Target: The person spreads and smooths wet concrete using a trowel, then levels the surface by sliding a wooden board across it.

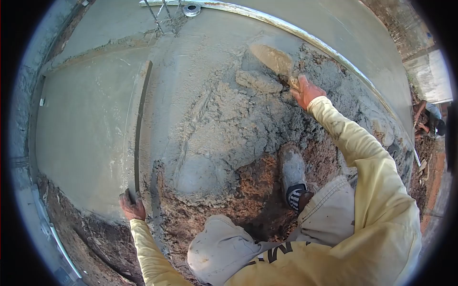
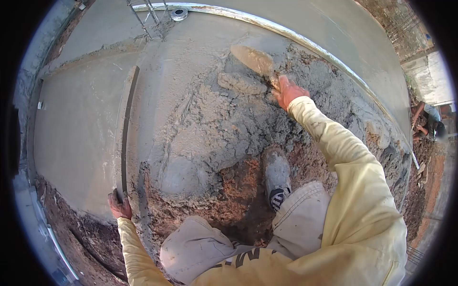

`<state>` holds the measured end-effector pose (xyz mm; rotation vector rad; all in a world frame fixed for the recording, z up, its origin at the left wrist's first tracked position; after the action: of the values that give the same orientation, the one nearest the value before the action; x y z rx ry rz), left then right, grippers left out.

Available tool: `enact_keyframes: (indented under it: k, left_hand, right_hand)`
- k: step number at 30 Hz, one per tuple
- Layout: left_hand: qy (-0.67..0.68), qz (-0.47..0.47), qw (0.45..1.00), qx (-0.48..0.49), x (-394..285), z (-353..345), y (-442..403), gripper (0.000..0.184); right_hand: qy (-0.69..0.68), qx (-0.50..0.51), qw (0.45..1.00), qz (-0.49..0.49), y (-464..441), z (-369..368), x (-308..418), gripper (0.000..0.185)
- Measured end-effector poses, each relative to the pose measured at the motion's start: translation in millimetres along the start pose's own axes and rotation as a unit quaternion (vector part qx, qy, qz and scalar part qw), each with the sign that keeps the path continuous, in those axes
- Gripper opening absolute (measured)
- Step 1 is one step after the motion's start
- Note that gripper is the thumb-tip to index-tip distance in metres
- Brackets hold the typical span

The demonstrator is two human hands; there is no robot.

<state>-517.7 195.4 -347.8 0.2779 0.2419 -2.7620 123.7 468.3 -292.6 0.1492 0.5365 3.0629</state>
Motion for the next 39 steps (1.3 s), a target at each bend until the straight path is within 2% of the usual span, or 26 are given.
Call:
enact_keyframes:
  k: [1,3,5,7,8,10,11,13,14,15,17,20,25,26,27,29,32,35,37,39]
  left_hand:
    - [0.013,0.034,0.998,0.051,3.1,-0.4,1.0,0.049]
    - [-0.021,0.024,0.999,0.020,19.3,-16.5,1.3,0.050]
    - [-0.053,0.029,0.998,0.031,13.3,-26.2,-4.7,0.053]
    - [-0.054,0.045,0.997,0.041,11.3,-33.7,-7.9,0.054]
    - [-0.036,0.057,0.997,0.044,11.0,-40.5,-9.0,0.053]
    - [-0.018,0.078,0.993,0.088,-3.1,-43.9,-18.6,0.055]
    - [-0.022,0.080,0.991,0.101,-3.9,-44.5,-19.9,0.058]
    - [-0.021,0.106,0.987,0.115,2.3,-56.2,-14.5,0.065]
    - [-0.057,0.076,0.993,0.071,27.2,-78.9,-3.7,0.066]
    - [-0.058,0.084,0.992,0.072,29.5,-79.3,-0.9,0.066]
    - [-0.054,0.096,0.991,0.077,21.0,-72.9,-1.8,0.066]
    - [0.006,0.096,0.989,0.116,12.9,-65.1,-7.2,0.065]
    - [-0.033,0.069,0.992,0.104,8.0,-62.6,-9.3,0.062]
    - [-0.038,0.061,0.992,0.101,10.3,-65.0,-8.0,0.062]
    - [-0.038,0.061,0.993,0.098,12.5,-67.1,-6.6,0.062]
    - [-0.036,0.062,0.994,0.087,13.2,-69.1,-7.2,0.062]
    - [0.009,0.125,0.981,0.145,-8.4,-47.9,-12.0,0.065]
    - [-0.055,0.167,0.978,0.116,2.1,-63.3,-2.9,0.069]
    - [-0.037,0.168,0.973,0.152,-4.5,-54.2,-7.8,0.071]
    - [-0.025,0.163,0.972,0.168,-8.4,-52.7,-10.2,0.072]
  right_hand:
    - [-0.028,0.037,0.999,0.024,7.5,4.3,17.0,0.047]
    - [-0.080,0.096,0.990,0.065,29.0,29.9,76.8,0.049]
    - [-0.037,0.125,0.976,0.175,36.7,10.8,137.1,0.052]
    - [-0.032,0.174,0.958,0.227,54.5,-7.3,199.6,0.056]
    - [0.016,0.131,0.943,0.304,53.5,-31.3,220.7,0.053]
    - [0.027,0.166,0.957,0.237,37.6,-52.7,235.1,0.041]
    - [0.050,0.176,0.958,0.220,30.9,-52.9,234.3,0.037]
    - [0.098,0.126,0.959,0.236,19.7,-39.9,206.1,0.033]
    - [0.102,0.123,0.962,0.221,15.0,-36.0,189.9,0.032]
    - [0.107,0.119,0.966,0.204,9.7,-31.3,174.5,0.031]
    - [0.107,0.139,0.974,0.146,5.1,-18.6,155.9,0.032]
    - [0.113,0.090,0.982,0.120,-9.8,-18.3,131.4,0.036]
    - [0.127,0.077,0.988,0.030,-31.4,-26.0,94.4,0.043]
    - [0.132,0.105,0.986,-0.013,-44.2,-37.2,75.1,0.042]
    - [0.195,0.154,0.968,0.020,-60.1,-52.7,64.3,0.045]
    - [0.222,0.217,0.949,0.050,-68.9,-64.4,49.9,0.049]
    - [0.152,0.280,0.944,0.083,-49.4,-73.5,40.5,0.055]
    - [0.083,0.371,0.918,0.112,-14.9,-94.3,22.0,0.061]
    - [0.069,0.394,0.909,0.113,9.4,-102.6,1.9,0.065]
    - [0.082,0.350,0.930,0.081,32.3,-89.3,-9.1,0.070]
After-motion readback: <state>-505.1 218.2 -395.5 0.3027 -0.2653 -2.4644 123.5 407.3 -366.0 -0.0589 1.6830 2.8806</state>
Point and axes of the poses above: each hand's wrist, its own y-axis away from the middle knuckle, its own z-axis out of the back of the hand, x = y × z, the point moved 5 cm from there along -y, towards the middle knuckle, and after that the axes turned 6 degrees about z, right-handed, at the moved point
